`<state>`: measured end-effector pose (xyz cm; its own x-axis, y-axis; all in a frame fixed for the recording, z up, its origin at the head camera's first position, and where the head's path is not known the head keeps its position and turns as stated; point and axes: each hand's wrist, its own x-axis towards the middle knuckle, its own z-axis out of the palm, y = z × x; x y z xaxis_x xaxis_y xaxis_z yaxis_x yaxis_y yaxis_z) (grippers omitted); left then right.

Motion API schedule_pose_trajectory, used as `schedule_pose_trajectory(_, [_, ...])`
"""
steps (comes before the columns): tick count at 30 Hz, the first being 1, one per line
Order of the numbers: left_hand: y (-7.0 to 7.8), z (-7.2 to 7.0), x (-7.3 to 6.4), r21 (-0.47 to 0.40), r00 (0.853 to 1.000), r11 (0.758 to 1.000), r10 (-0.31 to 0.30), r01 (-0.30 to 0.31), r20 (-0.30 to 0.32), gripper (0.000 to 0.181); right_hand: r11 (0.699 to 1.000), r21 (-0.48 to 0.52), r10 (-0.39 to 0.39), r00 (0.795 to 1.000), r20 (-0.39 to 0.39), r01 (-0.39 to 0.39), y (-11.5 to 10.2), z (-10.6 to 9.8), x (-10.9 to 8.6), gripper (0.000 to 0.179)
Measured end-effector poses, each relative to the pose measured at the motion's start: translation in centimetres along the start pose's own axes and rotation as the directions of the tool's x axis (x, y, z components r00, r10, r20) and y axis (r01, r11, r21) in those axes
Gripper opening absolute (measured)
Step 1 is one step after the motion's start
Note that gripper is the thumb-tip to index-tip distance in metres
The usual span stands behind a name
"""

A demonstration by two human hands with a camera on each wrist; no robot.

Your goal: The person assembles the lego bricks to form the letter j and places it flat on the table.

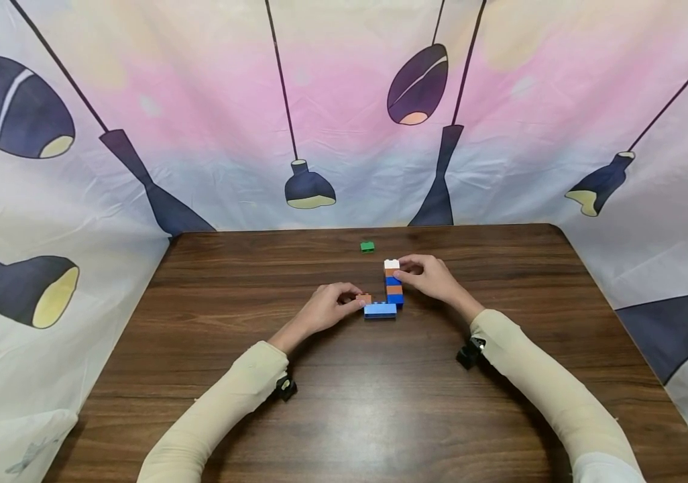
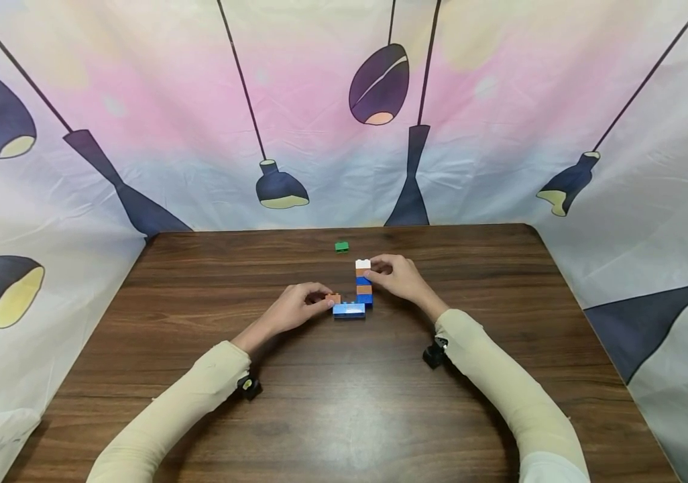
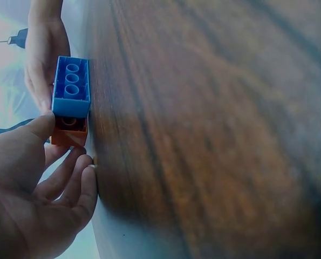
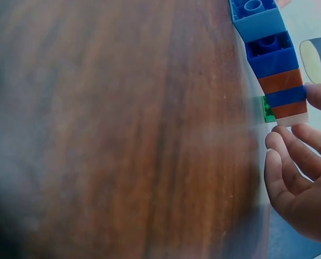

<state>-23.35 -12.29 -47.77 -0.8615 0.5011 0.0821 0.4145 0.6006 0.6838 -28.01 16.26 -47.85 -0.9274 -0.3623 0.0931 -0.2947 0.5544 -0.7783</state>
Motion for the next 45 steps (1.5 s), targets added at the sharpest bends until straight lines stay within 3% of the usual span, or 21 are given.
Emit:
schedule_pose_trajectory(18, [0.0, -0.2, -0.1, 0.015, 1.000, 1.000, -0.005, 0.005, 0.018, 0.030, 0.998, -0.029, 0.058, 0.998, 0.039, -0.057, 0.1, 0.3, 0.6, 0.047])
schedule_pose_trajectory(26, [0.2, -0.3, 0.1, -0.028, 1.000, 0.999, -0.020, 0.021, 0.021, 0.038, 0.995, -0.088, 0.045, 0.996, 0.078, -0.038, -0.4, -1.3, 1.3, 0.046])
schedule_pose_trajectory(35, [0.7, 0.1, 0.2, 0.041, 0.998, 0.998, 0.036, -0.039, 0.060, 0.047, 0.994, -0.109, 0.004, 0.999, 0.038, 0.000, -0.7, -2.9, 3.8, 0.046])
schedule_pose_trajectory(45, [0.6, 0.4, 0.3, 0.037, 0.997, 0.999, 0.031, -0.033, 0.073, 0.044, 0.985, -0.158, -0.048, 0.995, 0.086, 0.061, -1.3, -2.2, 6.9, 0.045])
